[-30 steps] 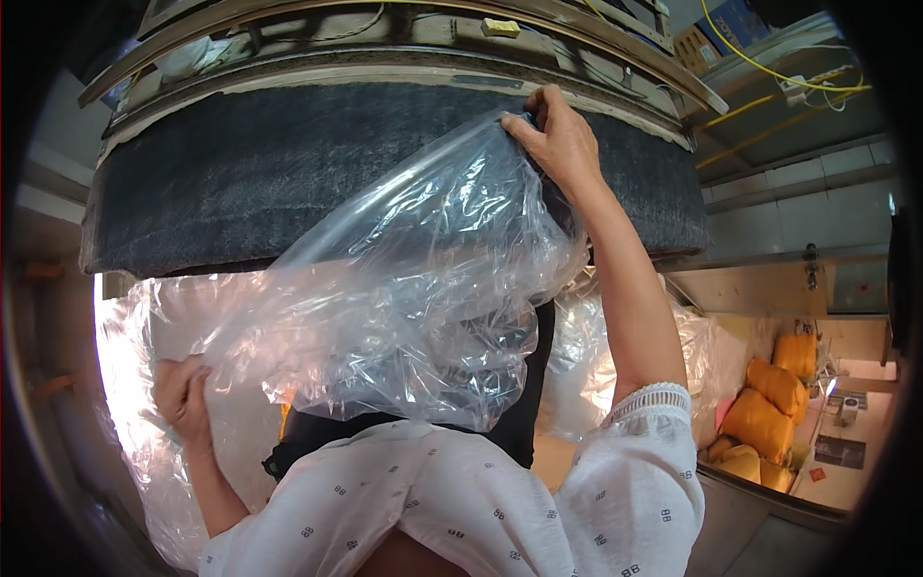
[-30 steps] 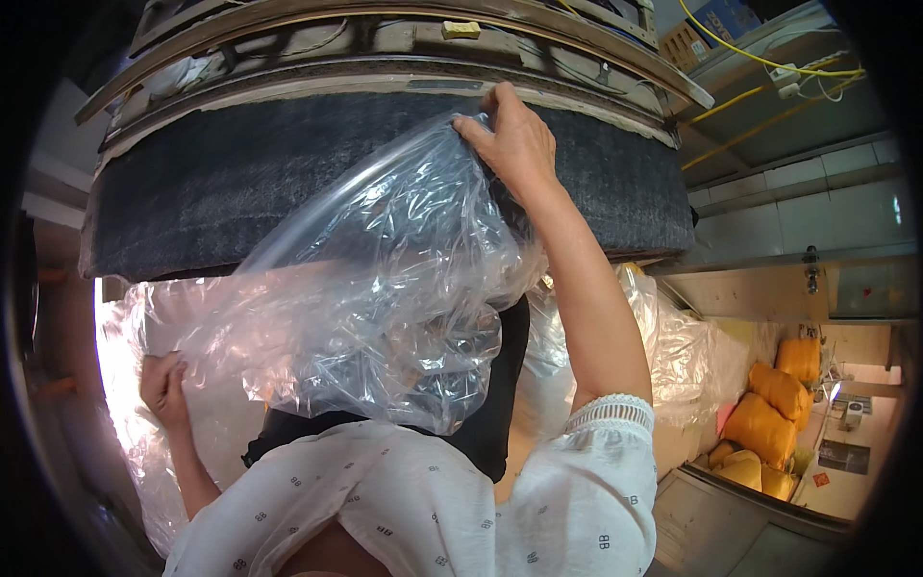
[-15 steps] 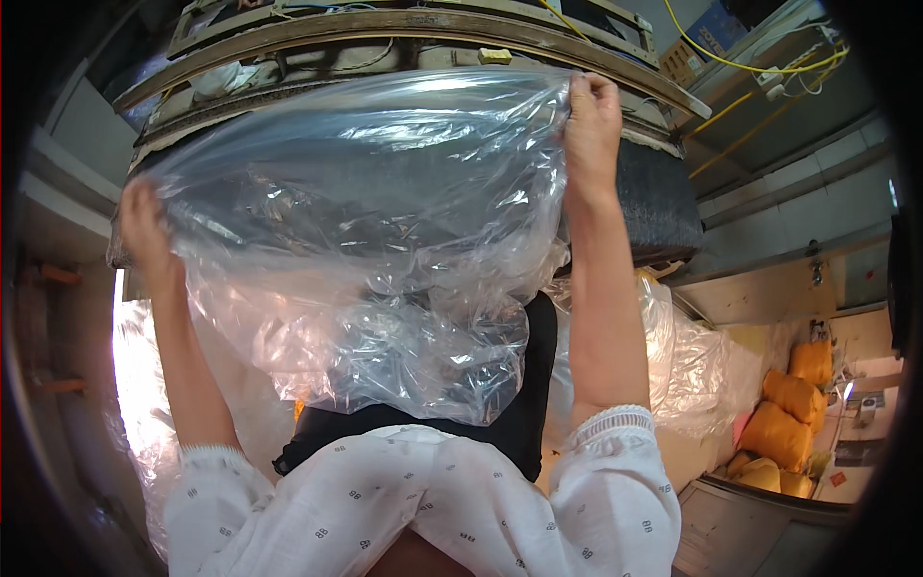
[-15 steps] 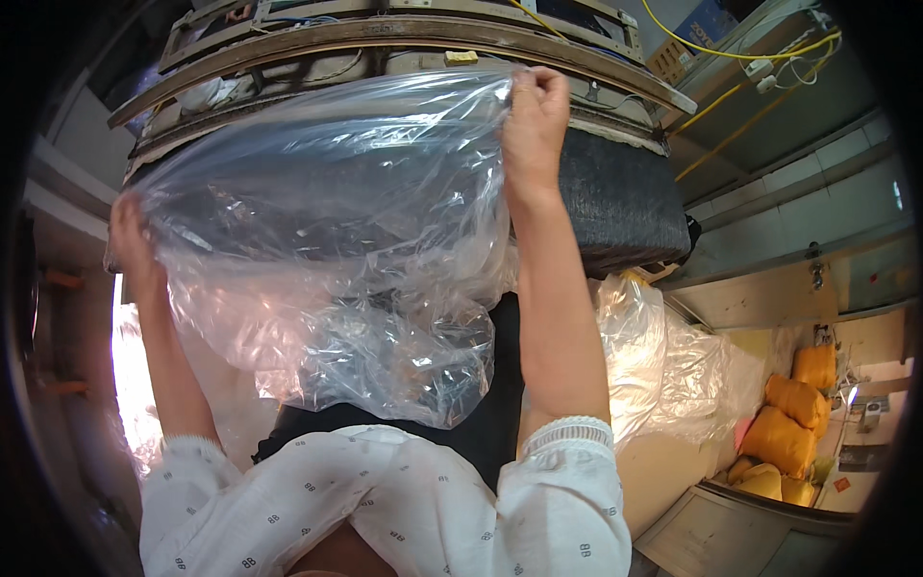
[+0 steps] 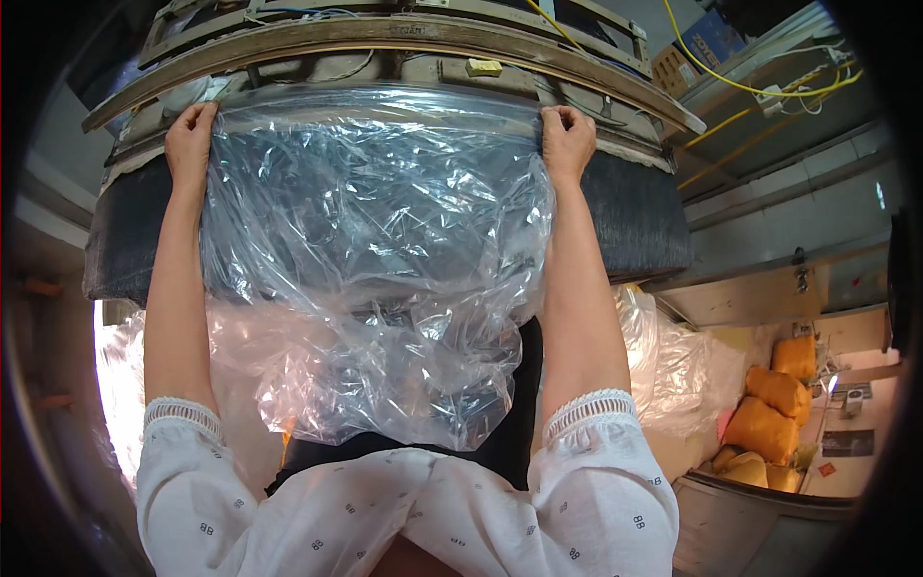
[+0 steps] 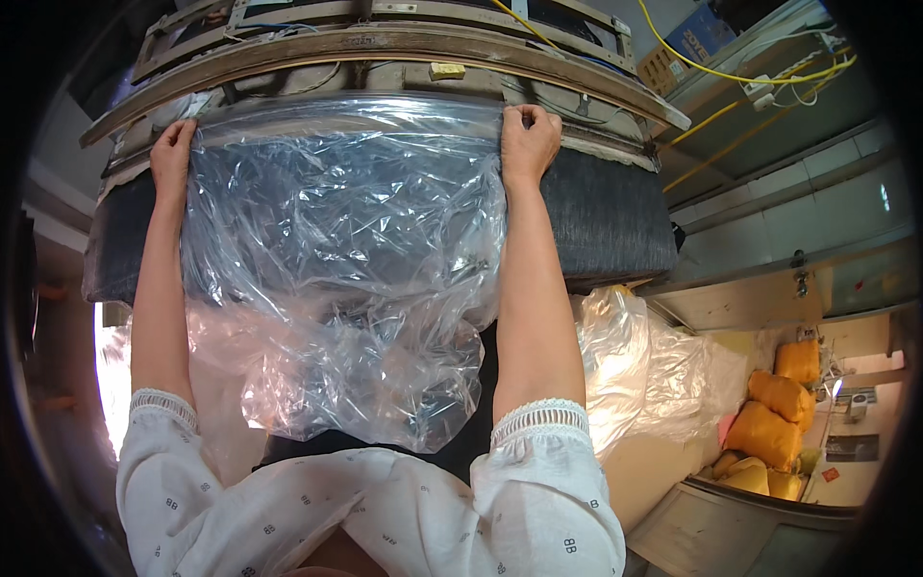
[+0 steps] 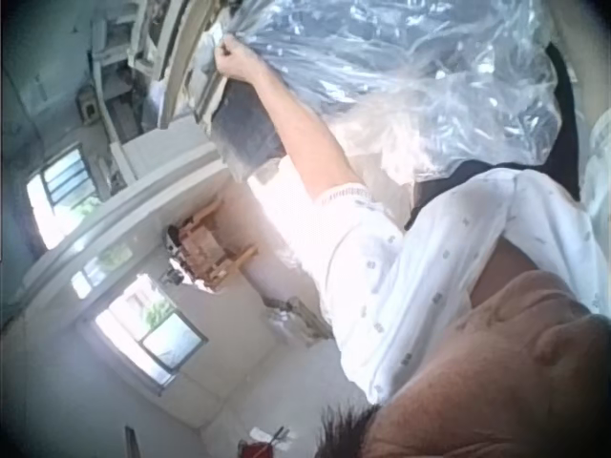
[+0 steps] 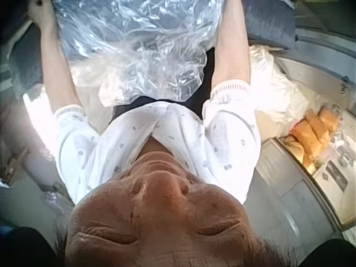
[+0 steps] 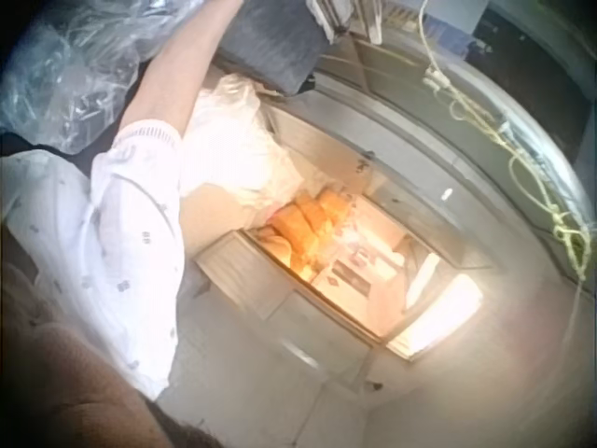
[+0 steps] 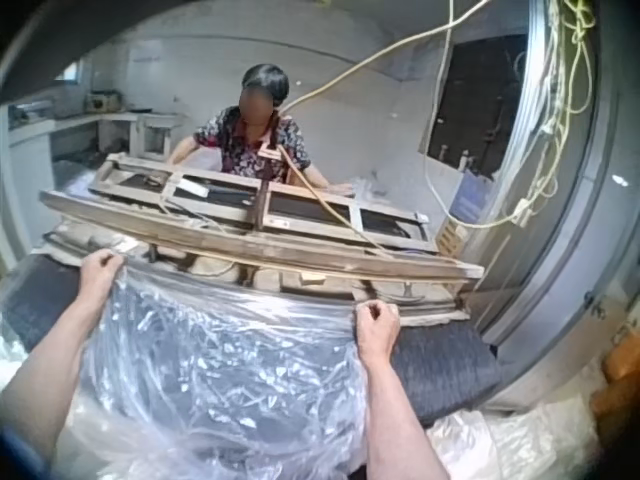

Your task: Wrapping a large dark object in clear plastic wrap.

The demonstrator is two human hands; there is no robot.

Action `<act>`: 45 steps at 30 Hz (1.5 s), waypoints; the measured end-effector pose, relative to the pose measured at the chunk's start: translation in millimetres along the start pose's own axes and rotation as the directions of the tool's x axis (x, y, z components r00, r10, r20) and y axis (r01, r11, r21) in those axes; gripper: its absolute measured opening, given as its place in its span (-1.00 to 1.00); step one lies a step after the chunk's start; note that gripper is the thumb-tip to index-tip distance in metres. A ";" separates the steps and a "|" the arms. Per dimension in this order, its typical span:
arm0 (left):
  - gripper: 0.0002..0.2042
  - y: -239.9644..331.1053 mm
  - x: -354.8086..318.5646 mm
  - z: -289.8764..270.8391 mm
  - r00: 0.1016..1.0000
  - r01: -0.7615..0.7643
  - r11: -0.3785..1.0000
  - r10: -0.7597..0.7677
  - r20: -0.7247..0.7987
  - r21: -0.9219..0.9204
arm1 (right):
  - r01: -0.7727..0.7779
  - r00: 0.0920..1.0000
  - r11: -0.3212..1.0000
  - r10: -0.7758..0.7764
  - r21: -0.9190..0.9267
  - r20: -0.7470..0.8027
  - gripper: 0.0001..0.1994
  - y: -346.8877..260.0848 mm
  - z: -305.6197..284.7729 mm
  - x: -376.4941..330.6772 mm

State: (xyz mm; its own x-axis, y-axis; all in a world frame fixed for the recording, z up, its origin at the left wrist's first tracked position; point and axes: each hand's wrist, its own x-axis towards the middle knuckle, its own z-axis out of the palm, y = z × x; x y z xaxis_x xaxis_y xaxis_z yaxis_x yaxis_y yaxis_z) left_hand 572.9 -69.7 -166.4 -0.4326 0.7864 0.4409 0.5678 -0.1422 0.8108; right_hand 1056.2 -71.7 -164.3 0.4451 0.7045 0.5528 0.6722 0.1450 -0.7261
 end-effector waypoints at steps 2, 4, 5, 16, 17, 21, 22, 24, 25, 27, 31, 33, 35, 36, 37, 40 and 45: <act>-0.72 9.7 2.4 -1.5 0.999 0.025 0.994 -0.028 0.025 0.106 | 0.001 0.999 0.994 -0.006 -0.113 -0.048 -0.80 -1.1 1.0 1.7; -0.69 19.4 0.2 -2.0 0.997 0.045 0.976 -0.057 0.050 0.213 | -0.028 0.999 0.991 0.021 -0.129 -0.048 -0.78 -3.8 0.9 3.1; -0.65 25.4 -1.5 -1.7 0.997 0.052 0.935 -0.066 0.027 0.351 | -0.060 0.997 0.988 0.053 -0.141 -0.055 -0.76 -6.2 0.6 3.3; -0.53 33.0 -13.6 -17.7 0.998 -0.026 0.861 -0.006 0.060 0.508 | -0.147 0.963 0.989 0.141 -0.012 -0.231 -0.68 1.0 -0.9 8.5; -0.53 33.6 -12.9 -18.8 0.997 -0.027 0.856 -0.010 0.070 0.517 | -0.163 0.960 0.986 0.163 0.021 -0.226 -0.64 0.0 -1.5 9.4; -0.54 37.3 -12.3 -23.0 0.993 0.021 0.843 -0.078 0.084 0.537 | -0.175 0.955 0.984 0.180 0.039 -0.234 -0.53 -3.4 -4.3 9.6; -0.54 36.5 -12.0 -21.5 0.994 0.008 0.847 -0.065 0.088 0.532 | -0.176 0.952 0.983 0.181 0.043 -0.248 -0.53 2.1 -4.7 10.1; -0.56 27.7 -15.7 -20.7 0.982 -0.017 0.826 -0.092 0.166 0.563 | -0.150 0.977 0.971 0.116 -0.184 -0.181 -0.59 -0.2 1.1 9.8; -0.64 19.4 -15.4 -24.2 0.974 -0.133 0.892 0.038 0.222 0.431 | -0.170 0.983 0.928 0.137 -0.332 -0.119 -0.64 -9.1 0.7 1.4; -0.68 25.6 -21.0 -41.2 0.985 -0.156 0.943 0.126 0.117 0.293 | -0.004 0.999 0.920 0.016 -0.391 0.029 -0.67 -21.3 -22.5 -20.4; -0.75 38.5 -45.1 -94.7 0.992 -0.122 0.968 0.109 0.069 0.218 | 0.177 0.958 0.976 -0.141 -0.128 0.248 -0.79 -44.6 -70.4 -45.0; -0.75 32.2 -59.6 -122.5 0.984 -0.156 0.966 0.134 0.115 0.207 | -0.111 0.928 0.958 0.004 0.263 0.373 -0.85 -55.9 -94.0 -55.5; -0.76 26.3 -80.8 -143.8 0.993 -0.117 0.943 0.106 0.052 0.313 | -0.244 0.905 0.882 0.058 0.403 0.422 -0.86 -74.4 -114.6 -69.6; -0.76 26.5 -86.8 -153.3 0.992 -0.125 0.937 0.113 0.055 0.326 | -0.367 0.871 0.778 0.095 0.510 0.483 -0.87 -85.4 -127.1 -77.3; -0.78 28.0 -91.8 -162.5 0.982 -0.188 0.860 0.176 0.071 0.474 | -0.377 0.858 0.766 0.077 0.520 0.508 -0.87 -93.6 -137.9 -83.5; -0.80 50.6 -103.6 -155.0 0.908 -0.399 0.562 0.354 0.225 0.725 | -0.453 0.808 0.719 0.082 0.527 0.583 -0.86 -111.8 -161.2 -101.5; -0.81 215.3 -178.0 -42.6 0.769 -0.468 0.880 0.450 0.455 -0.080 | -0.425 0.816 0.733 0.057 0.531 0.575 -0.89 -119.3 -200.8 -134.9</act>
State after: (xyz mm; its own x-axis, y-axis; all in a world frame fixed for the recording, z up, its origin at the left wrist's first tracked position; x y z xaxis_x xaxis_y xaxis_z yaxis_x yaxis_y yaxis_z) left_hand 742.4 -265.9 -54.0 0.2416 0.8138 0.5285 0.6464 -0.5412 0.5379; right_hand 1034.8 -323.5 -70.1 0.0620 0.9827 0.1747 -0.0102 0.1757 -0.9844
